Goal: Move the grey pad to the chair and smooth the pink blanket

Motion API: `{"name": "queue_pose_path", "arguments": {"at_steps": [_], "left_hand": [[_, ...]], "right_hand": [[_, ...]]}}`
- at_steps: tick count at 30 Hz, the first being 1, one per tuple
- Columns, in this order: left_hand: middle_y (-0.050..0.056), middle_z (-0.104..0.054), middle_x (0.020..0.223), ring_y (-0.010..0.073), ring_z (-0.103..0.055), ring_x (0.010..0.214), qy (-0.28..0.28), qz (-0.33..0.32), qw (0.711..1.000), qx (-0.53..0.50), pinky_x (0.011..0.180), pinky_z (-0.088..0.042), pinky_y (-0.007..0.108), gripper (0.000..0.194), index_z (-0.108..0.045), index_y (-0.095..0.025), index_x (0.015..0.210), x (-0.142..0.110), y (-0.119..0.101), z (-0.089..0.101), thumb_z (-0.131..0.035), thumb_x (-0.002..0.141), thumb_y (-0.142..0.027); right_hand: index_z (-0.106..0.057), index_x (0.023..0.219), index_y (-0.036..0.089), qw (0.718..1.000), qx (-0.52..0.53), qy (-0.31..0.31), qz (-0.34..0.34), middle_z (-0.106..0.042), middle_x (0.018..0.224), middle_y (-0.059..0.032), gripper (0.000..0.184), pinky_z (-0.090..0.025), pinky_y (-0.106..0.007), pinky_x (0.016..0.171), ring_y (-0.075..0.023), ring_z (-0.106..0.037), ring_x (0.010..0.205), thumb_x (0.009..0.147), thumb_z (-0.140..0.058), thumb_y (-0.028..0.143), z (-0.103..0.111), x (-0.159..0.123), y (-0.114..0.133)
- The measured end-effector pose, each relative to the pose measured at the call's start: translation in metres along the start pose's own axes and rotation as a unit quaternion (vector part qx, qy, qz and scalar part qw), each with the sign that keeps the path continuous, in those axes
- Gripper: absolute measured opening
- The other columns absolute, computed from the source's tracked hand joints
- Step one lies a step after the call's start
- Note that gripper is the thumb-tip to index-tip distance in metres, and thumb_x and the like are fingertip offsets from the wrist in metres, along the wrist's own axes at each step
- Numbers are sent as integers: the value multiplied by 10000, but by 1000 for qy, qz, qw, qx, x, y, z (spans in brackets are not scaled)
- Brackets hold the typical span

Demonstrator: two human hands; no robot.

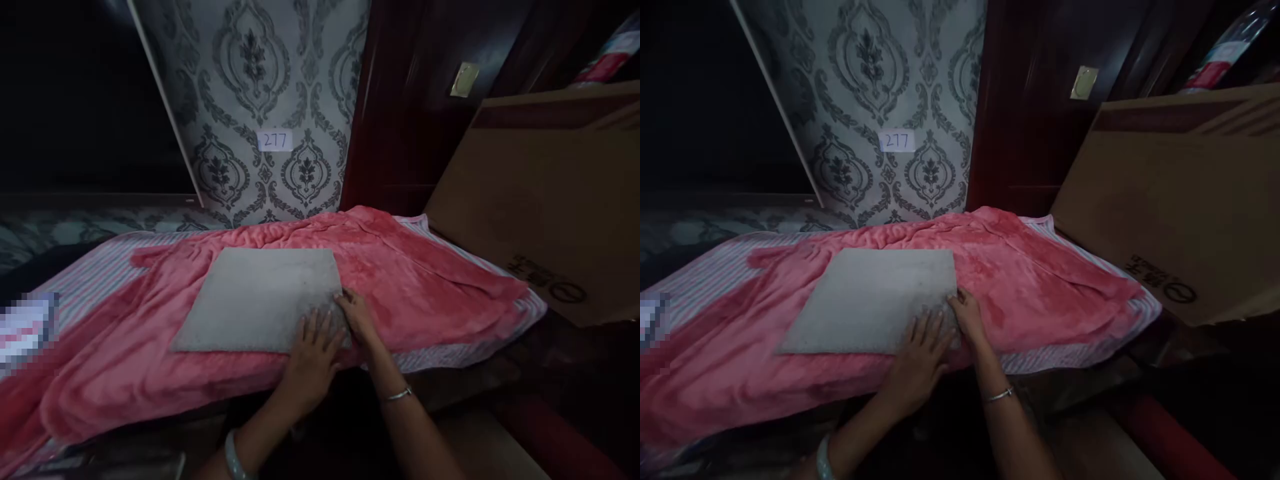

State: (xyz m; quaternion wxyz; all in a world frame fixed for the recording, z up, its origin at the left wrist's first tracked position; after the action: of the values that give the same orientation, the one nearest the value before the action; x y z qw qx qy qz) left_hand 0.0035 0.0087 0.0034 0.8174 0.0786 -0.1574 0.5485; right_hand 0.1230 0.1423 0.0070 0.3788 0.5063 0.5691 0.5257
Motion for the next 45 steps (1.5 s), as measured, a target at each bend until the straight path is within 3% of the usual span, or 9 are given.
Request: {"name": "queue_pose_path", "arguments": {"at_steps": [4,7,10,13,19,25,30,35,45], "left_hand": [[88,-397,1597,298,-315,1498,2,-48,997,-57,1203,-343,565,605,-409,-255,1519,-19,-2,12,-553,931,-250],[66,-453,1564,204,-383,1466,-7,-32,995,-99,1217,-346,473,535,-387,-265,1532,-8,22,33,-400,998,-251],[111,-375,1604,266,-294,1509,-16,57,996,-63,1232,-266,556,591,-326,-234,1566,11,57,44,-424,986,-292],[145,-350,1609,367,-252,1512,9,141,990,7,1204,-220,656,612,-389,-238,1542,18,78,34,-504,953,-362],[108,-322,1626,356,-247,1516,58,153,986,27,1204,-213,645,594,-401,-282,1535,8,93,27,-459,973,-467],[100,-269,1649,350,-186,1535,109,273,955,39,1196,-180,653,614,-381,-279,1544,-3,172,62,-402,980,-521],[153,-300,1636,349,-314,1488,66,367,927,32,1166,-317,571,618,-376,-178,1538,-30,228,71,-371,981,-446],[174,-580,1423,298,-519,1329,-54,372,926,32,1143,-390,441,537,-507,-97,1413,-38,234,74,-439,928,-317],[150,-704,1211,255,-677,1050,-25,486,864,-131,849,-523,300,521,-592,-77,1293,-15,266,96,-536,843,-335]], "right_hand": [[-725,983,164,1000,-2,6,-8,-760,945,-82,455,-534,-359,749,-259,-679,833,664,-716,487,0,-1,-1],[-729,988,164,1000,-13,16,4,-757,984,-95,474,-532,-375,796,-269,-682,869,671,-709,516,0,-1,1],[-734,1008,174,999,-24,23,0,-755,1011,-100,504,-534,-385,817,-280,-684,899,667,-700,543,0,-1,3],[-738,1031,188,999,-26,22,-12,-757,1016,-97,530,-544,-387,796,-287,-689,897,655,-702,560,0,-1,3],[-737,1051,171,999,-45,9,-18,-760,1011,-105,551,-549,-394,792,-298,-701,891,650,-700,546,1,-3,2],[-745,1063,183,997,-69,25,-39,-762,1026,-112,569,-560,-405,798,-323,-704,947,652,-706,574,5,-6,4],[-749,1081,218,996,-64,46,-52,-764,1017,-109,570,-571,-434,810,-342,-708,958,651,-718,590,4,-6,6],[-761,1025,231,997,-54,39,-49,-765,1012,-105,532,-572,-451,796,-352,-711,921,633,-734,589,2,-6,7],[-744,764,226,996,-6,30,-86,-763,819,-85,395,-566,-412,765,-312,-715,826,587,-756,578,1,1,10]]}}
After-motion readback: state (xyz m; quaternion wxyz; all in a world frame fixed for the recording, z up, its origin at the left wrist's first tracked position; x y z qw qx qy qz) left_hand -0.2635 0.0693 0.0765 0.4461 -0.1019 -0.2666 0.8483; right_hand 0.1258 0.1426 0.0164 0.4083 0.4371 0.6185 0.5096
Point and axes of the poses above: each hand's wrist, its own x-axis towards the middle knuckle, its own z-axis out of the back of the hand, y = z × x, the point moved 1 cm from there along x, towards the middle knuckle
